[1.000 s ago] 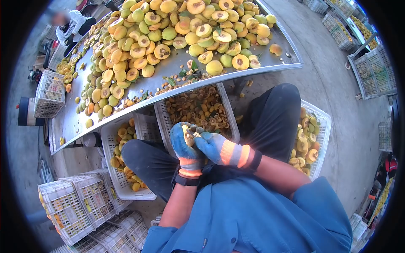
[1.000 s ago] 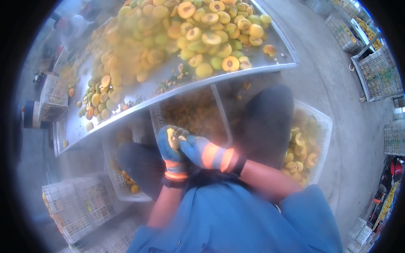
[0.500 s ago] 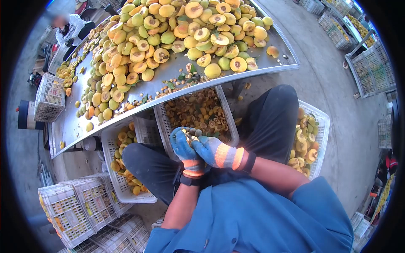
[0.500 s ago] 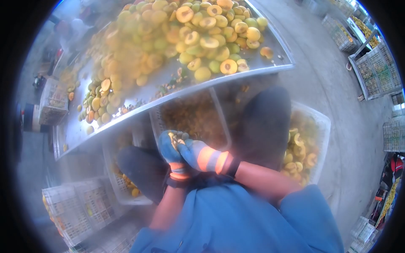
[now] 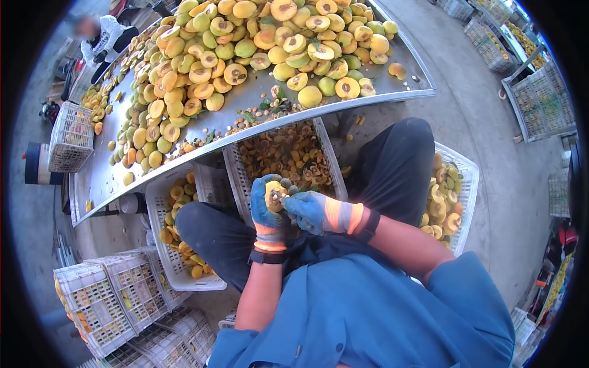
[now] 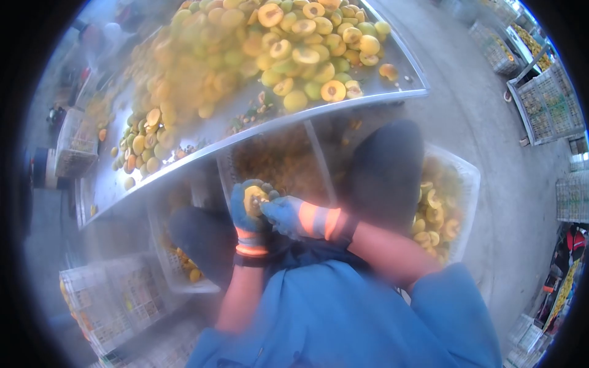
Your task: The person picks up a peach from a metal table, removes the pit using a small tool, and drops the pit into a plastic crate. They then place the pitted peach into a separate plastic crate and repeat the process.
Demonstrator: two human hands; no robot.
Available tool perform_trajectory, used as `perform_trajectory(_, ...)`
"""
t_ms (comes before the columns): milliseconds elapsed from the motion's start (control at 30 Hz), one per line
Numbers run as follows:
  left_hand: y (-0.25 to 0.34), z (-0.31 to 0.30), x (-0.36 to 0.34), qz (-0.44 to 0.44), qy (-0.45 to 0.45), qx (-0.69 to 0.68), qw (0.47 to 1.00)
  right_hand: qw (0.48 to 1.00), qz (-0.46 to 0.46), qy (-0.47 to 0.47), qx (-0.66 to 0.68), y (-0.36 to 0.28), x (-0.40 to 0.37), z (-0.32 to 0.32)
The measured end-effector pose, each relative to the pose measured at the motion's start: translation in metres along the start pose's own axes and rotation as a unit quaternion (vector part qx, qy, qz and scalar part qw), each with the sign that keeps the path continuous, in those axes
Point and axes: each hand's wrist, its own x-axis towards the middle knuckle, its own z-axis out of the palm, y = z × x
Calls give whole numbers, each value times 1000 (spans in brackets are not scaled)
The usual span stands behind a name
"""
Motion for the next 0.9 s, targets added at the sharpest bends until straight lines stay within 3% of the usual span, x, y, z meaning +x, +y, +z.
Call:
perform_trajectory(133, 12, 13, -10, 114, 64, 319, 939, 999, 1, -31, 26, 4, -4, -3)
perform_trajectory(167, 15, 20, -12, 51, 113, 161, 979, 999, -2, -33, 17, 6, -3, -4)
perform_trajectory(200, 17, 28, -15, -14, 160, -3, 987, 999, -4, -36, 9, 7, -2, -3)
perform_trajectory(233, 18, 32, -17, -77, 203, -165, 962, 999, -6, -41, 1, 7, -2, -1)
perform_trajectory(333, 19, 16, -16, -77, 149, -57, 984, 999, -29, -26, -20, -2, -8, 15)
perform_trajectory(400, 18, 17, -9, -107, 165, -159, 967, 946, -308, 3, -104, 31, 20, 18)
perform_trajectory(467, 16, 18, -8, -127, 158, -202, 958, 859, -474, 34, -191, 54, 39, 12)
perform_trajectory(500, 13, 18, -9, -130, 156, -205, 958, 827, -506, 49, -240, 50, 39, 11)
perform_trajectory(567, 6, 16, -9, -131, 152, -211, 957, 891, -399, 24, -214, 43, 34, 5)
perform_trajectory(600, 4, 14, -9, -133, 153, -206, 957, 961, -245, -14, -130, 17, 8, 12)
perform_trajectory(667, 1, 11, -10, -137, 157, -195, 958, 996, -35, -79, 29, 7, -9, 8)
perform_trajectory(733, 2, 12, -11, -124, 122, -170, 970, 977, 59, -131, 160, 4, -11, 2)
perform_trajectory(900, 4, 16, -4, -173, 69, -202, 961, 975, 77, -151, 146, 2, -14, -17)
